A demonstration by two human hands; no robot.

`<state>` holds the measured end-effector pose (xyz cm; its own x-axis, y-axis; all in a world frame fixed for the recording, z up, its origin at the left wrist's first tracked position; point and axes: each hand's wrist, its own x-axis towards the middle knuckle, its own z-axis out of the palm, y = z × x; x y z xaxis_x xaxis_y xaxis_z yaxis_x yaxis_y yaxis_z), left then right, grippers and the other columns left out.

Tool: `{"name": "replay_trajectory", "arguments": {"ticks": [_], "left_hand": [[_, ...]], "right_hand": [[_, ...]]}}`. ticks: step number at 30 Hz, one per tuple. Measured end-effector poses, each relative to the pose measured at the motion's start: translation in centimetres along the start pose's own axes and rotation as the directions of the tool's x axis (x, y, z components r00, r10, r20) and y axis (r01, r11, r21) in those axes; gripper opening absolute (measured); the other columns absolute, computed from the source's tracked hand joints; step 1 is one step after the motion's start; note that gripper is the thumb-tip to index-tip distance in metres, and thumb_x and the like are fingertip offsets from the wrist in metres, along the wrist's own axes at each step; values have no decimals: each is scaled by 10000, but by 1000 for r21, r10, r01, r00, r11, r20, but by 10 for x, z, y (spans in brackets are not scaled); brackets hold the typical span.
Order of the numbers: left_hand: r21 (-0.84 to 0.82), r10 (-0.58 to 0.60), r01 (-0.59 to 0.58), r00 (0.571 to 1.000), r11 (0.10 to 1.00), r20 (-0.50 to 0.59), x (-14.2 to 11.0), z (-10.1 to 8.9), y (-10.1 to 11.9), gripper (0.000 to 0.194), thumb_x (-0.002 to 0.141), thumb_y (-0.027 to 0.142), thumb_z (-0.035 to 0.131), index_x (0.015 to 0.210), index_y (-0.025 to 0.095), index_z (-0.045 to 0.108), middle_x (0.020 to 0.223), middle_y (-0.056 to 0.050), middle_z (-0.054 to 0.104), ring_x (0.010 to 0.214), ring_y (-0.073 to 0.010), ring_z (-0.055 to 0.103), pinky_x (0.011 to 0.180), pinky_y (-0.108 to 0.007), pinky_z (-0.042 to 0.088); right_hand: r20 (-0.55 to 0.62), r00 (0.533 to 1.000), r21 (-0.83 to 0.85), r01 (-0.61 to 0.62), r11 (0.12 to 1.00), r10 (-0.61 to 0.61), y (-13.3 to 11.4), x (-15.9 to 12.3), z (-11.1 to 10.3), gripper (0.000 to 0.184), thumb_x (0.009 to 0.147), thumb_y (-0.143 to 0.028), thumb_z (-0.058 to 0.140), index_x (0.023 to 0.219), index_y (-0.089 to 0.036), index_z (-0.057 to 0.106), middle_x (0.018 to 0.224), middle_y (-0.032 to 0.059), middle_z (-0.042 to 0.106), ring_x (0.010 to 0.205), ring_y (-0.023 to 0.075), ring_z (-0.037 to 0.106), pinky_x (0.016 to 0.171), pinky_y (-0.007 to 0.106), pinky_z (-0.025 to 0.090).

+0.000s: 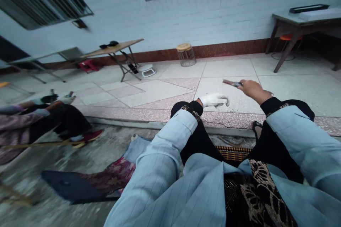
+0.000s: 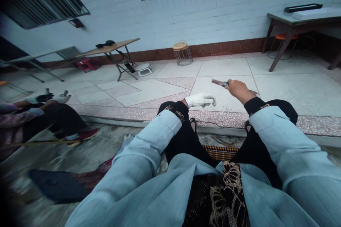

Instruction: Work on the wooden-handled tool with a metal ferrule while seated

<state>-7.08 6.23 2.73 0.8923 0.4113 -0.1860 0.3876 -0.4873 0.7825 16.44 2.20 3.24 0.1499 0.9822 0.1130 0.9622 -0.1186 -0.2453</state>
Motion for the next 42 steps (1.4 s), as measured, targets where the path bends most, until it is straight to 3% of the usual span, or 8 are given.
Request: {"name": "replay_trajectory", "arguments": {"ticks": [5,12,18,26,31,34,37,42], "left_hand": [[134,47,-38,997,990,-60,3,-6,-9,289,881,397,469,938,182,653,671,10,491,579,-105,450,531,-216,397],[204,61,-31,987,978,-145,3,-12,-10,267,882,361,449,905,178,642,666,9,490,589,-114,463,527,-218,395],[43,10,-6,995,999,-98,1,-1,-6,271,905,358,443,958,180,641,631,11,467,576,-117,442,551,-223,421],[91,37,-41,998,995,44,-1,1,-8,270,891,379,468,939,184,648,625,29,435,556,-99,420,524,-200,391],[236,36,-29,999,971,-25,6,-2,-16,234,875,324,453,908,186,640,679,16,491,593,-102,453,521,-194,378],[191,46,-38,998,981,-38,9,-1,-17,253,892,344,452,921,176,638,703,10,507,611,-105,472,547,-201,401],[33,54,-52,996,998,-74,9,2,-15,302,919,383,441,1000,167,635,699,10,503,610,-105,471,578,-212,433],[-94,35,-38,999,995,-39,4,5,-8,287,916,377,474,958,155,651,611,17,451,557,-105,442,542,-210,424]], "right_hand": [[478,858,-143,286,947,-188,-10,-12,16,211,863,-367,613,907,-198,734,828,123,707,793,243,645,671,332,450],[635,439,590,255,766,-636,1,-26,-8,344,829,-480,638,978,-176,702,694,-2,608,585,113,494,577,250,407],[89,944,824,110,556,-319,7,-17,-29,353,931,-483,500,1019,-167,631,819,69,655,603,128,510,570,266,421],[117,991,-54,66,996,-59,5,-5,4,321,899,-393,568,1089,-164,687,980,166,702,874,267,639,718,344,442],[749,587,184,260,948,-306,1,-19,10,288,852,-409,632,935,-143,704,646,51,625,580,162,542,584,299,402],[703,353,583,212,785,-617,3,-26,-6,359,834,-495,643,933,-153,690,662,6,599,561,114,479,566,264,385],[410,598,796,134,590,-689,7,-28,-29,334,855,-485,642,943,-164,667,733,9,607,584,99,457,569,249,390],[12,995,957,19,289,-102,14,-13,-38,306,919,-479,554,887,-176,566,727,24,583,544,94,459,486,219,389]]}}
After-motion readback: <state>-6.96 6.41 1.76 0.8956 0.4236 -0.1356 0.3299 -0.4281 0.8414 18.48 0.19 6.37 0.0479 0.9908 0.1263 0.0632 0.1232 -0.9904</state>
